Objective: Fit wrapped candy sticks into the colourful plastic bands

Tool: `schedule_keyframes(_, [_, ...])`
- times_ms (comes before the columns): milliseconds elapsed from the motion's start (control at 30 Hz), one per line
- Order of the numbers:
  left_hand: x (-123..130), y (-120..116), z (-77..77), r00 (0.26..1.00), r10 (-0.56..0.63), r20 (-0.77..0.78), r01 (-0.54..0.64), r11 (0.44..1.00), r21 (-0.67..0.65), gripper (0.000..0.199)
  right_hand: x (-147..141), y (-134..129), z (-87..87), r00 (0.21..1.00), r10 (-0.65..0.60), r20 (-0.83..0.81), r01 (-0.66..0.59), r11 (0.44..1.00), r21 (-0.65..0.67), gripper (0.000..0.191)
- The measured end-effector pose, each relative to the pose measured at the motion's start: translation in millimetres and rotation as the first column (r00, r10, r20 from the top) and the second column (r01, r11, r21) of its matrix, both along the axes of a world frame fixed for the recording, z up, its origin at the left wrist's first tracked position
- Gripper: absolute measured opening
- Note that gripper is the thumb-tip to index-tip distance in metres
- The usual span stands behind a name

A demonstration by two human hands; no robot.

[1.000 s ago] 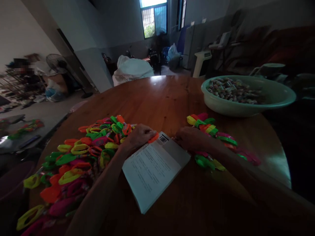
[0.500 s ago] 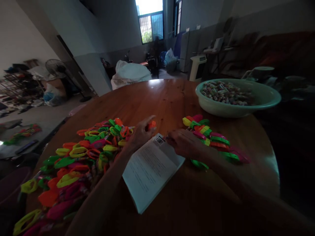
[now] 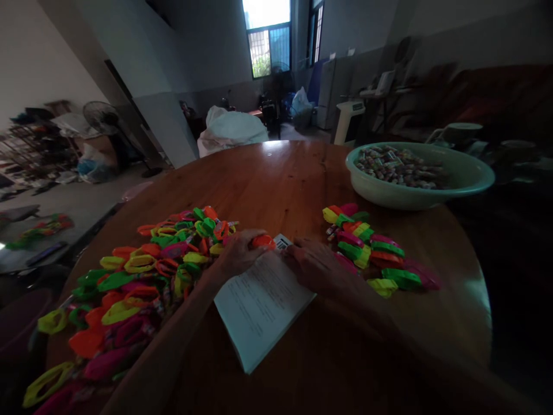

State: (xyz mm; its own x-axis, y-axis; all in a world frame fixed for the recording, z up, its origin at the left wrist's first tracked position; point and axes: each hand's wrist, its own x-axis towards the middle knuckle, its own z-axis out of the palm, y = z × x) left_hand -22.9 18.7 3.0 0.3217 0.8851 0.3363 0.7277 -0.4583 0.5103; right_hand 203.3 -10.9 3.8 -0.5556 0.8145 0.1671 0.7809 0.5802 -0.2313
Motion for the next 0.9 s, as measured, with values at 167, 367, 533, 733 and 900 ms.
schedule_keyframes(167, [-1.0, -1.7, -2.0, 1.000, 0.000, -0.023, 0.000, 0.999, 0.033, 0.023, -4.5, 11.4, -14.2, 0.988, -0.025, -0.155, 0.028, 0.999, 0.016, 0.027])
schedule_keyframes(367, [6.8, 10.8, -11.2, 0.999, -0.042, -0.023, 0.044, 0.996, 0.084, 0.020, -10.2, 31.8, -28.2, 0.953, -0.051, -0.299, 0.072, 0.996, 0.059, 0.028])
schedule_keyframes(533, [5.8, 9.8, -15.0, 0.999, -0.045, -0.011, 0.046, 0.992, 0.115, 0.020, -14.2, 37.9, -29.4, 0.935, -0.038, -0.352, 0.069, 0.995, 0.078, 0.021])
schedule_keyframes(733, [3.7, 11.4, -16.9, 0.997, -0.077, 0.016, 0.074, 0.992, 0.105, 0.019, -16.7, 39.4, -31.4, 0.932, 0.000, -0.363, 0.037, 0.995, 0.094, 0.023])
schedule_keyframes(900, [3.8, 10.8, -15.6, 0.996, -0.088, 0.005, 0.087, 0.992, 0.087, 0.017, -15.4, 38.4, -31.5, 0.958, 0.018, -0.288, 0.028, 0.988, 0.154, 0.022])
